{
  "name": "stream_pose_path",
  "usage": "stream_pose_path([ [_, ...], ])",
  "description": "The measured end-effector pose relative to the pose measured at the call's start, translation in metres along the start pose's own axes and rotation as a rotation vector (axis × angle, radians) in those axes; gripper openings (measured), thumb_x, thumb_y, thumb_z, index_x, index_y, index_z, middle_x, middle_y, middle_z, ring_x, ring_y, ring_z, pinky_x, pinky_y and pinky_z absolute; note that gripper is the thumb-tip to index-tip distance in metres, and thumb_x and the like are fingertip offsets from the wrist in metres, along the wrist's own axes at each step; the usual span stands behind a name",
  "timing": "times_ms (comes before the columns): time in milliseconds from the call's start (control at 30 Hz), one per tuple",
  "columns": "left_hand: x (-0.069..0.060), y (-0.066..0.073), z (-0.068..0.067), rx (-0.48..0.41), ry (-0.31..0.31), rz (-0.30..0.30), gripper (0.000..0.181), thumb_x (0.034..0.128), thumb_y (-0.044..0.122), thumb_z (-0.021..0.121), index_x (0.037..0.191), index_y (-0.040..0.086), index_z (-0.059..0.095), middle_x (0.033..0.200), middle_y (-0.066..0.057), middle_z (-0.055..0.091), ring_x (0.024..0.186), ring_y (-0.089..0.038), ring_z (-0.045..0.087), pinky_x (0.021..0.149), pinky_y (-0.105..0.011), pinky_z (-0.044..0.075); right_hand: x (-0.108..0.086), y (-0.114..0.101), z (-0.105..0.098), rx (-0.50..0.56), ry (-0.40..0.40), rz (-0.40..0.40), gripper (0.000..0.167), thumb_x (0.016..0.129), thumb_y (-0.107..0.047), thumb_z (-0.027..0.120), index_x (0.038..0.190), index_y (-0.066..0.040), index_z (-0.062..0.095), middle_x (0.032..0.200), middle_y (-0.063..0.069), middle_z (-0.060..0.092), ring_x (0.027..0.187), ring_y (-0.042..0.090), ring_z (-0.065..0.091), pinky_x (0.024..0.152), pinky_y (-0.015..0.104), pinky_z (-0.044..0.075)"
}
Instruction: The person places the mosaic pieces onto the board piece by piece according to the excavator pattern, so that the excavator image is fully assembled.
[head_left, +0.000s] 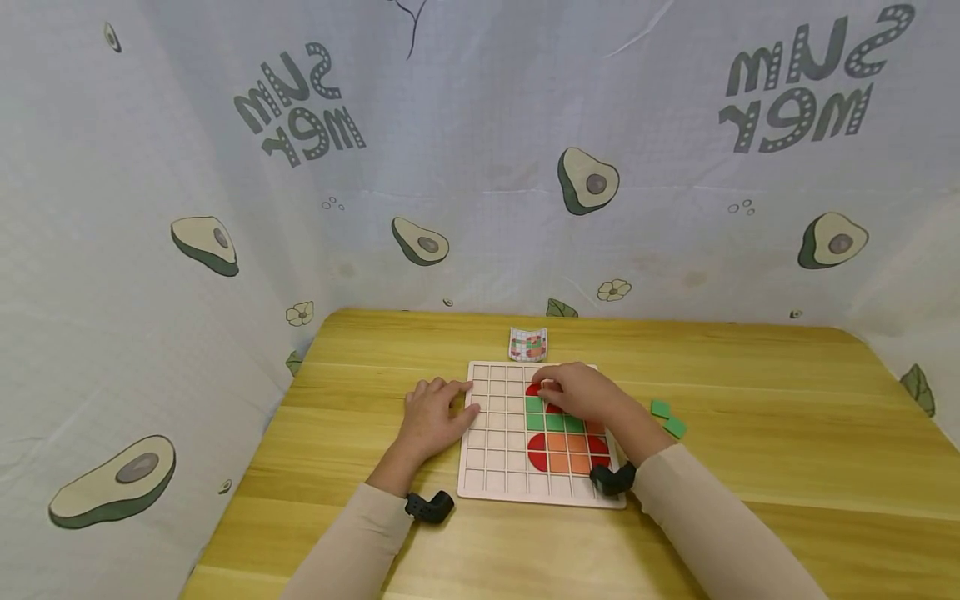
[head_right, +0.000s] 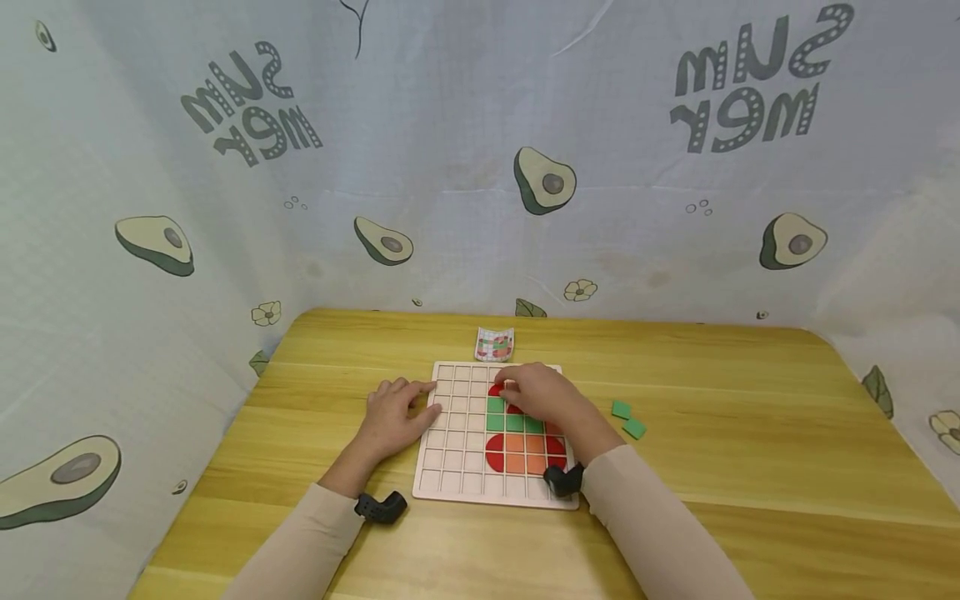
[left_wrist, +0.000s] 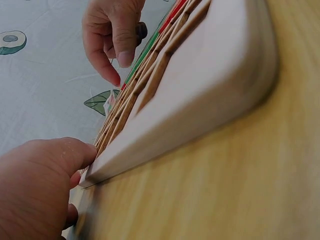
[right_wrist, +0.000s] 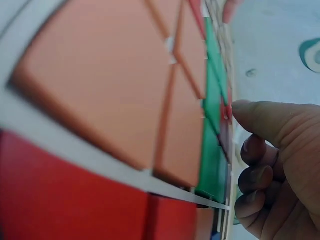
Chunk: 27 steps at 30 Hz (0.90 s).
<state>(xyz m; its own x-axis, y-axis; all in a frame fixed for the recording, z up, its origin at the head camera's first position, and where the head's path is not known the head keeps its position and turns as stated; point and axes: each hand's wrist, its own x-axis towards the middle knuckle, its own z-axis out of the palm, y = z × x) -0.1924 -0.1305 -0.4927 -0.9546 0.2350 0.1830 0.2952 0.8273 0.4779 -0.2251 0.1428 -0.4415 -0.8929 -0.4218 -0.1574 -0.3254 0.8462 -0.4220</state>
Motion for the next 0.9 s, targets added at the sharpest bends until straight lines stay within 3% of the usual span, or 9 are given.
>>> stream_pose_path([
  [267, -0.001, -0.001, 0.001, -0.003, 0.010, 0.009, 0.045, 0.0938, 0.047, 0.067, 0.131, 0.022, 0.069, 0.085, 0.004, 0.055, 0.083, -0.016, 0.040, 0.076, -0.035, 0.027, -0.020, 0.012, -0.012, 0.090, 0.056, 0.032, 0.036, 0.101, -0.028, 0.064, 0.134, -0.012, 0.065, 0.084, 0.001, 0.062, 0.074, 0.016, 0.052, 0.069, 0.032, 0.045],
  [667, 0.000, -0.001, 0.001, 0.013, 0.002, 0.005, 0.048, 0.0924, 0.051, 0.068, 0.131, 0.023, 0.070, 0.092, 0.002, 0.060, 0.087, -0.017, 0.043, 0.078, -0.037, 0.031, -0.072, 0.054, -0.025, 0.119, 0.164, 0.146, 0.034, 0.101, -0.025, 0.063, 0.132, -0.011, 0.065, 0.080, 0.003, 0.055, 0.071, 0.018, 0.048, 0.064, 0.033, 0.039],
  [900, 0.000, -0.003, 0.002, 0.012, 0.006, 0.008, 0.049, 0.0922, 0.052, 0.068, 0.132, 0.023, 0.070, 0.095, 0.001, 0.063, 0.088, -0.018, 0.045, 0.079, -0.037, 0.031, -0.104, 0.083, -0.031, 0.112, 0.182, 0.206, 0.038, 0.105, -0.028, 0.058, 0.135, -0.005, 0.061, 0.082, 0.004, 0.056, 0.070, 0.018, 0.048, 0.062, 0.033, 0.040],
])
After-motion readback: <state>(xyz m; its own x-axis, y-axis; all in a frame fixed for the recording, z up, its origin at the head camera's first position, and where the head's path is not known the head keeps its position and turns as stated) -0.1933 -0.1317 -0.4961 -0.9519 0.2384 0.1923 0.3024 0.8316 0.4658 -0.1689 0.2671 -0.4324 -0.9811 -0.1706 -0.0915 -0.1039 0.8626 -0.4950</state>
